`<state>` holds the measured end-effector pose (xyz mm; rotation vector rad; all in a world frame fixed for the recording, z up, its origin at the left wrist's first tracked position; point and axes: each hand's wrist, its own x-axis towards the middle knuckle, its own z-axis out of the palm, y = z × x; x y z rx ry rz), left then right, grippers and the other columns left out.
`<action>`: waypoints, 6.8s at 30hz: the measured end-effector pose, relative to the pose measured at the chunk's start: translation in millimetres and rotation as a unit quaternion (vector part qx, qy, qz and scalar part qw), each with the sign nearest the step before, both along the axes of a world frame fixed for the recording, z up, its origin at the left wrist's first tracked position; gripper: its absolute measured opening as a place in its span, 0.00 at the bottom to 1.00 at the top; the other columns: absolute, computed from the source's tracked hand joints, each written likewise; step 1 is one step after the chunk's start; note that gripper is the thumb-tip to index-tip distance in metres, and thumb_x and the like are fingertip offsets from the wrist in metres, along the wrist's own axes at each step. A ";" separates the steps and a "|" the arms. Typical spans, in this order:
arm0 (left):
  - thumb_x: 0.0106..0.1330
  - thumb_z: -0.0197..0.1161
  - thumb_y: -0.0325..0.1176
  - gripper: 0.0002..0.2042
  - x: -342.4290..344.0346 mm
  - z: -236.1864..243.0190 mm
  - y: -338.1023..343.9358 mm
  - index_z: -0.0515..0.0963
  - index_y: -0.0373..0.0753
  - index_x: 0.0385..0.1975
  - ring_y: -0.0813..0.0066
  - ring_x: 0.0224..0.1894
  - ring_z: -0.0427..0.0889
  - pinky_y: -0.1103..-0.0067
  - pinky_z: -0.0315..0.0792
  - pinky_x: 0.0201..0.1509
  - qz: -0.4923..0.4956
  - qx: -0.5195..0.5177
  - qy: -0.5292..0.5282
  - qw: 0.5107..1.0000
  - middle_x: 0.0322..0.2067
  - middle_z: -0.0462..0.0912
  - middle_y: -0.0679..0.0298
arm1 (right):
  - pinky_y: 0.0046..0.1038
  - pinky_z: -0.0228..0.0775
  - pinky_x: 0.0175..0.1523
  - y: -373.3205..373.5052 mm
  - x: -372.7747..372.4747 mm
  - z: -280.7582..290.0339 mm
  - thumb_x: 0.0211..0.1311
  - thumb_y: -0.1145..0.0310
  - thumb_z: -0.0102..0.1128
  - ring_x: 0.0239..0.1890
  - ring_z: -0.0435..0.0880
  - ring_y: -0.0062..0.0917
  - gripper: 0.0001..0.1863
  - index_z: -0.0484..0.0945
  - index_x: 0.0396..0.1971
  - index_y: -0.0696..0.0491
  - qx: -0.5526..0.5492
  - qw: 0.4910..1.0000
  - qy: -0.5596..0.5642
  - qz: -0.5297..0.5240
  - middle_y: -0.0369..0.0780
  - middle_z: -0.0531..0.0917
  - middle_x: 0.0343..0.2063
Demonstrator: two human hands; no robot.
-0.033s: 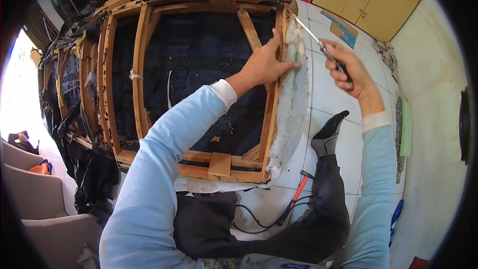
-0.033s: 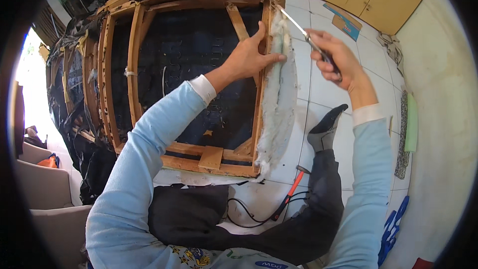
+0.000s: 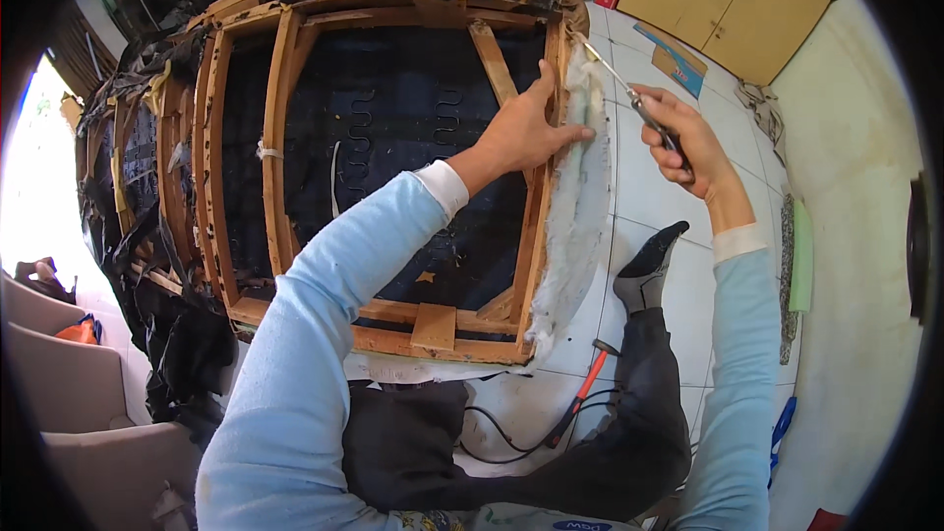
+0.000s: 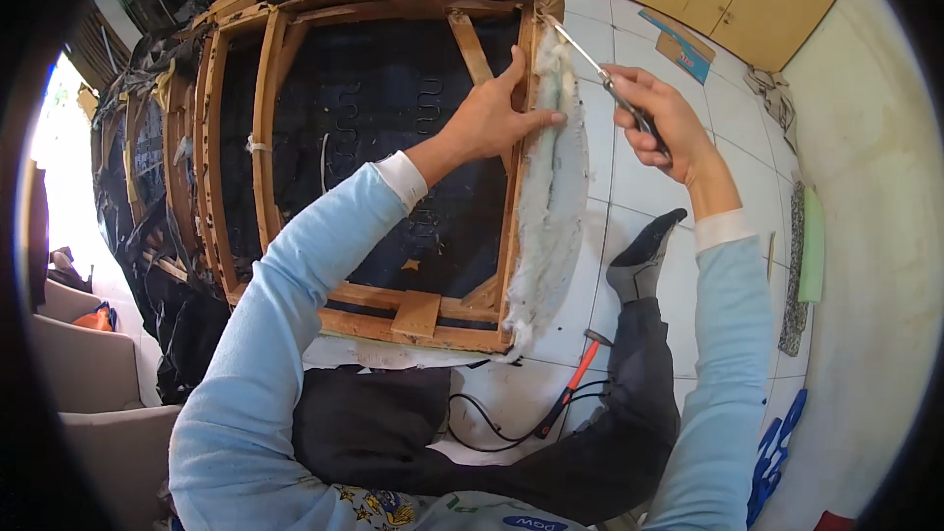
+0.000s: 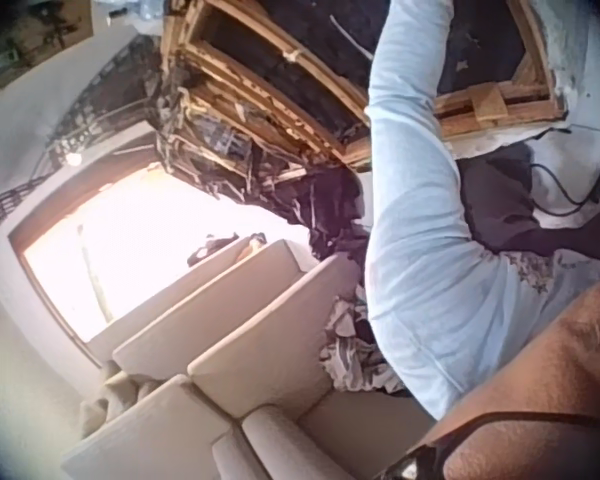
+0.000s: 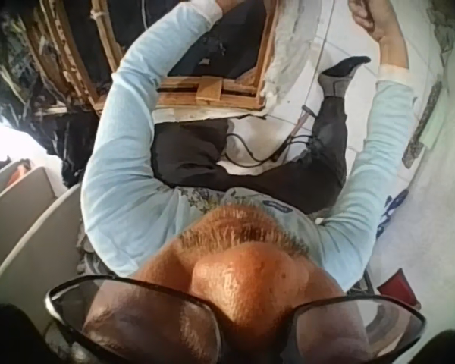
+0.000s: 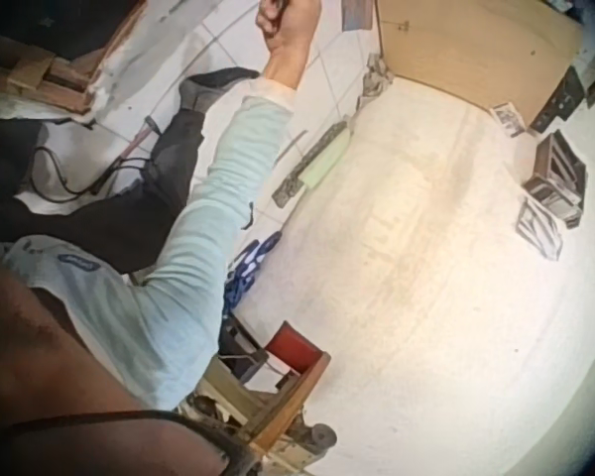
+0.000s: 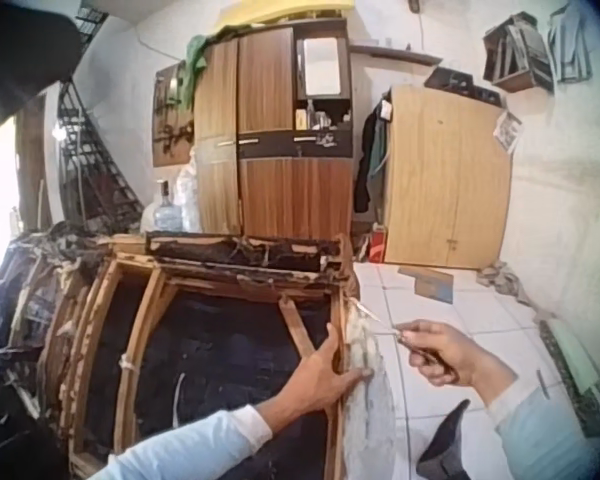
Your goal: The person uses a hammer to tap a wooden frame and then switches to a utility knife to scrape and remove old fabric and padding from the frame's edge. The person works on the underside of an overturned furniture piece, likely a sofa, in a tiled room.
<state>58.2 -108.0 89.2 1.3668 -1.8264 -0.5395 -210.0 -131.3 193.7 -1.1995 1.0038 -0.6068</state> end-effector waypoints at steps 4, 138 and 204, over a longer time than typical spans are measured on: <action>0.69 0.78 0.61 0.64 -11.8 11.1 -0.8 0.44 0.20 0.85 0.45 0.58 0.91 0.65 0.83 0.65 -0.011 0.025 0.002 1.000 0.57 0.88 0.33 | 0.22 0.59 0.17 -42.7 -25.1 -19.7 0.81 0.61 0.65 0.15 0.70 0.13 0.18 0.85 0.65 0.48 -0.444 0.862 0.243 0.010 0.32 0.80 0.24; 0.77 0.55 0.71 0.35 109.5 80.7 -77.3 0.89 0.41 0.52 0.50 0.59 0.83 0.51 0.60 0.75 0.282 -0.205 -0.321 0.881 0.53 0.90 0.53 | 0.47 0.86 0.48 -10.2 73.8 55.1 0.72 0.70 0.66 0.44 0.93 0.48 0.18 0.88 0.60 0.50 -0.575 0.643 0.506 0.001 0.51 0.92 0.45; 0.73 0.60 0.55 0.26 117.1 68.8 -80.3 0.83 0.38 0.57 0.51 0.61 0.80 0.52 0.57 0.75 0.207 -0.268 -0.288 0.896 0.53 0.87 0.54 | 0.38 0.77 0.39 -73.6 80.0 -235.8 0.82 0.65 0.60 0.29 0.86 0.39 0.11 0.82 0.55 0.54 -0.509 0.834 0.068 -0.203 0.51 0.87 0.29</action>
